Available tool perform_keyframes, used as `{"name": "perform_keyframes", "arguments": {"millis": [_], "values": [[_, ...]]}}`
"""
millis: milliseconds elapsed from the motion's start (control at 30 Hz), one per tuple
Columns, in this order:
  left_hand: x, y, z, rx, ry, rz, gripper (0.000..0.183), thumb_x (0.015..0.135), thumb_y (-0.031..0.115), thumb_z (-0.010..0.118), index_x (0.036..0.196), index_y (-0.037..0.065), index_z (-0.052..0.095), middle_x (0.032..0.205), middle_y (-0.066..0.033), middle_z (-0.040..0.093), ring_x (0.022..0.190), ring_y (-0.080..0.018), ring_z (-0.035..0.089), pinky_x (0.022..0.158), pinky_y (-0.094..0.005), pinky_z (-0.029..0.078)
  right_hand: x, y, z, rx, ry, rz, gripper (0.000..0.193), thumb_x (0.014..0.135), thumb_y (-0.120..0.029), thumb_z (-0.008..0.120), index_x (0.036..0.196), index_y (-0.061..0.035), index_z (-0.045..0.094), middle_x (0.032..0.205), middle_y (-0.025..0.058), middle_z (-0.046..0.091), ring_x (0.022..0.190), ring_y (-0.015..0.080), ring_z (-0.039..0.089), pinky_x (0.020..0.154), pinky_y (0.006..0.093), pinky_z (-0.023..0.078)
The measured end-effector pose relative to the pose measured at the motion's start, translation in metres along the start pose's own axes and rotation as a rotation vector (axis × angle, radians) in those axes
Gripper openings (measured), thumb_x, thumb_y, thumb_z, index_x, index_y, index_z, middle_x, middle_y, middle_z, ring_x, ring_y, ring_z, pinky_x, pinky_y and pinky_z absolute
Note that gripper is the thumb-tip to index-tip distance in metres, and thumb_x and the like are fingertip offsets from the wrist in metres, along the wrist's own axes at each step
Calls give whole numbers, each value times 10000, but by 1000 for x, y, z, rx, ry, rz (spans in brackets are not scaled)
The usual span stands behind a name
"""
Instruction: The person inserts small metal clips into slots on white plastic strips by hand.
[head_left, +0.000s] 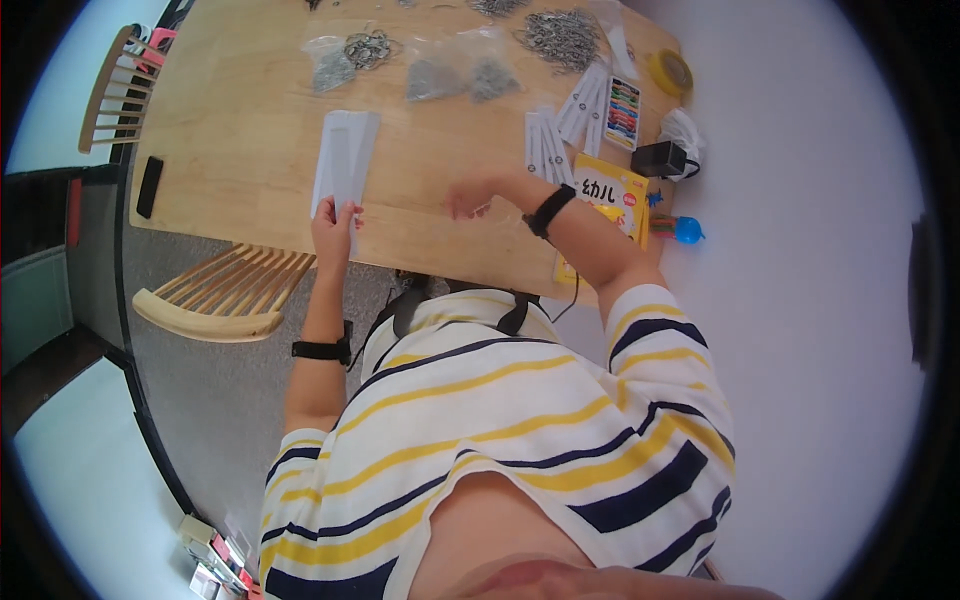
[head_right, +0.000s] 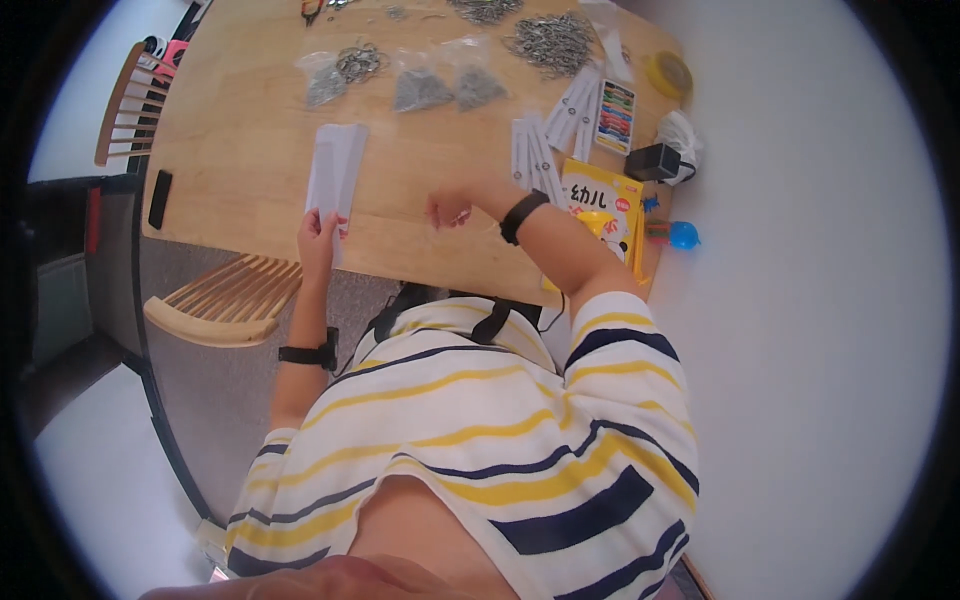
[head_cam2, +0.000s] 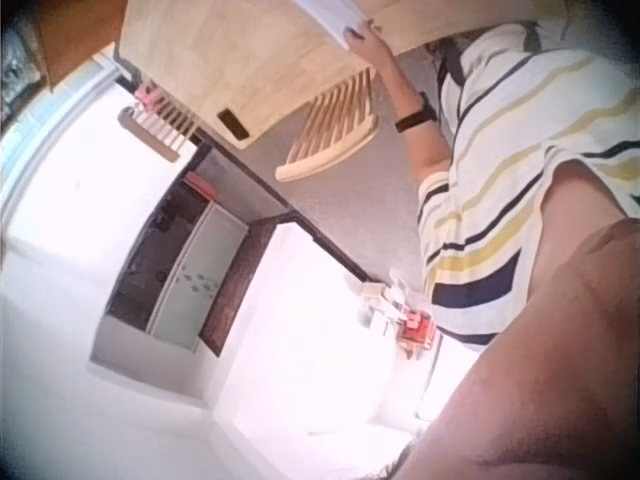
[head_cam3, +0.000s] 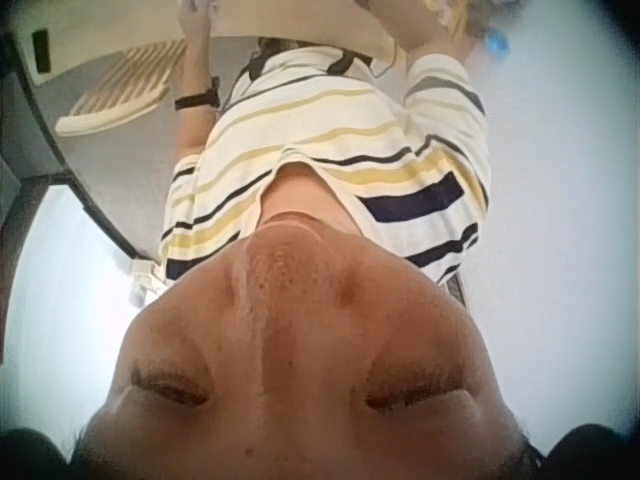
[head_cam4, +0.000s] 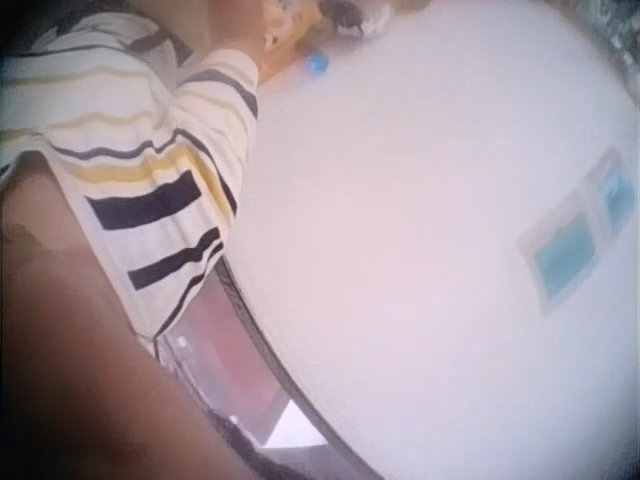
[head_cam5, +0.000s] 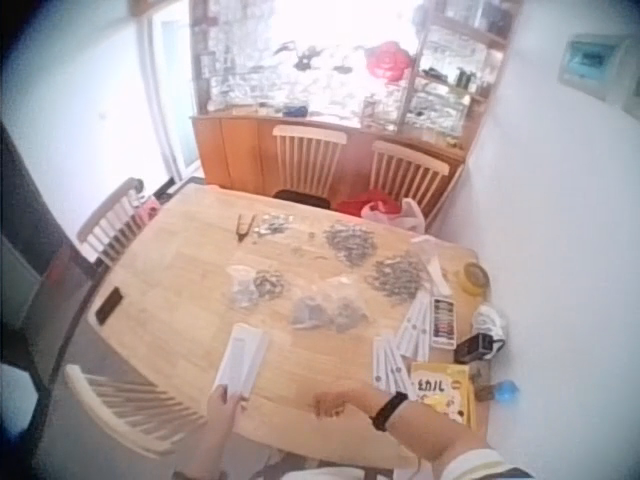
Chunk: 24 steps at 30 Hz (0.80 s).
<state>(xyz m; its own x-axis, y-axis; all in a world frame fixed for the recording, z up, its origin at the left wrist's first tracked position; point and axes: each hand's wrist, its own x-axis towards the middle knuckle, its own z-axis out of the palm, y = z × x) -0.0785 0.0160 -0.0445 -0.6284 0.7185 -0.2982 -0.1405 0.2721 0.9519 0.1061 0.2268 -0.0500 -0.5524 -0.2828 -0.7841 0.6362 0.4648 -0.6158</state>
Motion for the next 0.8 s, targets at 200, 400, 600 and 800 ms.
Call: {"name": "perform_keyframes", "arguments": {"millis": [200, 400, 600, 800], "values": [[-2, -11, 16, -70, -353, -95, 191, 874, 171, 557, 991, 22, 531, 944, -102, 641, 738, -128, 604, 642, -246, 481, 44, 23, -4, -144, 555, -16, 206, 742, -129, 582, 938, -71, 608, 782, 93, 633, 661, 203, 589, 580, 338, 473], [14, -48, 32, -98, -351, -362, 197, 869, 149, 546, 1020, 23, 556, 994, -74, 631, 832, -132, 597, 706, -239, 470, 43, 50, -34, 8, 881, -88, 229, 746, -217, 610, 920, -67, 609, 827, 132, 635, 758, 273, 597, 654, 372, 466], [27, -63, 32, -35, -266, -321, 178, 856, 137, 555, 970, 1, 576, 886, -51, 624, 789, -130, 590, 697, -254, 473, -39, 106, -110, 416, 1750, 323, 254, 782, -253, 536, 942, -78, 625, 927, 165, 630, 869, 333, 598, 737, 409, 470], [14, -24, 38, 46, -187, -312, 158, 818, 105, 595, 931, 4, 553, 889, -76, 629, 688, -126, 575, 631, -264, 475, -72, 174, -140, 269, 1925, 516, 224, 785, -148, 545, 1000, -111, 595, 1043, 141, 545, 944, 349, 554, 773, 422, 459]]}}
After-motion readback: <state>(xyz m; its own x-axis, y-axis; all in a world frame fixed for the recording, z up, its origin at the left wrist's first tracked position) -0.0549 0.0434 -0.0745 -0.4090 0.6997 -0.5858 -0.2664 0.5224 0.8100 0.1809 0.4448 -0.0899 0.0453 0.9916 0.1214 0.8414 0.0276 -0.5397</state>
